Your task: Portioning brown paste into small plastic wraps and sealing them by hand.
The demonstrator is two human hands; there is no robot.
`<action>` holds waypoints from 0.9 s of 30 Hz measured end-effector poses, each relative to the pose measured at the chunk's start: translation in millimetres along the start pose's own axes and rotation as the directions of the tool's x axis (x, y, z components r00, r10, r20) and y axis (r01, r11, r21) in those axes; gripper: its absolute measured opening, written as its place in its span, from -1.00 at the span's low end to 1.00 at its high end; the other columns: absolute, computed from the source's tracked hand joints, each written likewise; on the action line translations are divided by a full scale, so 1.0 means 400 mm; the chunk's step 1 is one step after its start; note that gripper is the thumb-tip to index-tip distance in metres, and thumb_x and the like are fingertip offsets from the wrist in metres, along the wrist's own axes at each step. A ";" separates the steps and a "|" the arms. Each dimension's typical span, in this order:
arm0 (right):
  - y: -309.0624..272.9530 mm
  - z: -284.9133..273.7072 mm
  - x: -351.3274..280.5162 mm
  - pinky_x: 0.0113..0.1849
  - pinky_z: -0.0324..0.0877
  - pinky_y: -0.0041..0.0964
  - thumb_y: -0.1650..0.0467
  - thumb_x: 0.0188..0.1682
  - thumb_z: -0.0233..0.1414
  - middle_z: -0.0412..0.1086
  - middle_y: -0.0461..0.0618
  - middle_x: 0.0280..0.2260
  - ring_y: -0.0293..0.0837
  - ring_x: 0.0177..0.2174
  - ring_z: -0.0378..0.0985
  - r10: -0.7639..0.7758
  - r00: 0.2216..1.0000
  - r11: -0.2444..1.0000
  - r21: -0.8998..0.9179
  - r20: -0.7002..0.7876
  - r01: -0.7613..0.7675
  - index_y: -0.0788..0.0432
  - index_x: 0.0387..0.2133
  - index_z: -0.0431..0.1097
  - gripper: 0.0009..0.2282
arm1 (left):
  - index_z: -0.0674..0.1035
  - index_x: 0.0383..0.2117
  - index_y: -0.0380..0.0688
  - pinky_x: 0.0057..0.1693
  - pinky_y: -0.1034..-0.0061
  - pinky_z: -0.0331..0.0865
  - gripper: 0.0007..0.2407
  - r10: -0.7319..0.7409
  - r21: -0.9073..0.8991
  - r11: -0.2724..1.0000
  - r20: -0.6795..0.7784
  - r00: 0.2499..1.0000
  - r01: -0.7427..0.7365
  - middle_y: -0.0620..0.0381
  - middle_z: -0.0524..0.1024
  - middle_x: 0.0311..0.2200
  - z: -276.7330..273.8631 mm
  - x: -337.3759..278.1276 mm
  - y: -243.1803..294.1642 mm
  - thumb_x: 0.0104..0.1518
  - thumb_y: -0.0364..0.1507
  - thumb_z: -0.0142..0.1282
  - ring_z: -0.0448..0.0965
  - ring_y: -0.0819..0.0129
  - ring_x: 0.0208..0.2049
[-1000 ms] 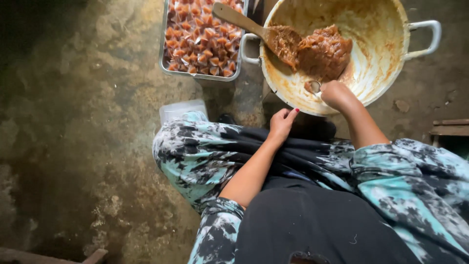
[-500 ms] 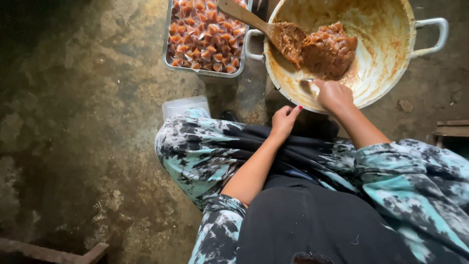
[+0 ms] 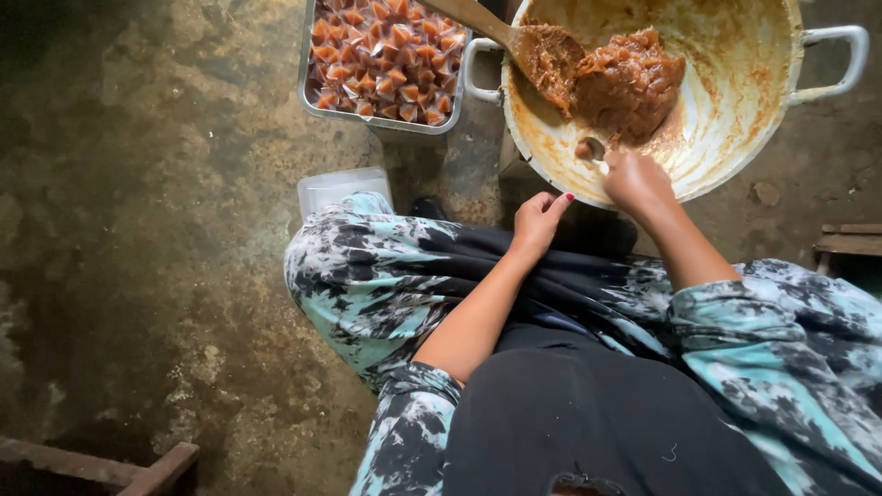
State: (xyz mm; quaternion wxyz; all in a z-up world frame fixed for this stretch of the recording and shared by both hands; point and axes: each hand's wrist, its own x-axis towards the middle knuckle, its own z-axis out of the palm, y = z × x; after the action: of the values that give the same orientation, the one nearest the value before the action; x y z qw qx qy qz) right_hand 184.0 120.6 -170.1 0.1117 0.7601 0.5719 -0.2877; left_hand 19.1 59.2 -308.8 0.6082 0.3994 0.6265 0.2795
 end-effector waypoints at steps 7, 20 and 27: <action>0.039 0.022 0.025 0.07 0.34 0.32 0.37 0.08 -0.13 0.49 0.46 -0.05 0.45 0.04 0.44 -0.072 0.997 0.987 0.143 -0.001 0.071 -0.12 0.07 0.51 -0.65 | 0.68 -0.45 0.05 -0.19 0.33 0.50 -0.70 0.008 -0.006 1.000 -0.016 1.000 -0.008 0.07 0.62 -0.53 -0.009 -0.014 0.024 0.09 -0.02 0.25 0.66 0.12 -0.33; 0.009 -0.111 -0.131 0.01 0.41 0.33 0.35 0.15 -0.18 0.53 0.47 -0.12 0.45 -0.05 0.54 -0.085 0.995 0.990 -0.119 -0.053 0.079 -0.11 0.18 0.46 -0.62 | 0.67 -0.45 0.00 -0.14 0.28 0.51 -0.67 0.021 0.023 1.000 -0.015 1.000 -0.020 0.07 0.63 -0.50 -0.012 -0.025 0.020 0.11 -0.02 0.22 0.66 0.07 -0.28; 0.071 0.017 0.043 -0.02 0.41 0.33 0.29 0.16 -0.20 0.50 0.36 -0.04 0.39 -0.01 0.52 -0.021 1.000 0.998 -0.051 -0.019 0.020 -0.39 0.24 0.33 -0.60 | 0.68 -0.43 0.04 -0.12 0.25 0.51 -0.65 -0.008 0.058 0.998 -0.013 1.000 0.008 0.05 0.65 -0.46 -0.014 -0.009 0.027 0.08 0.03 0.21 0.67 0.05 -0.23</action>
State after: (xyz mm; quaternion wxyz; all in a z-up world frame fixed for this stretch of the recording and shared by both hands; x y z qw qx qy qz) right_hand 211.4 122.2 -189.8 0.1226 0.7537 0.5880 -0.2668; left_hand 14.9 62.5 -297.2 0.5934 0.4125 0.6398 0.2613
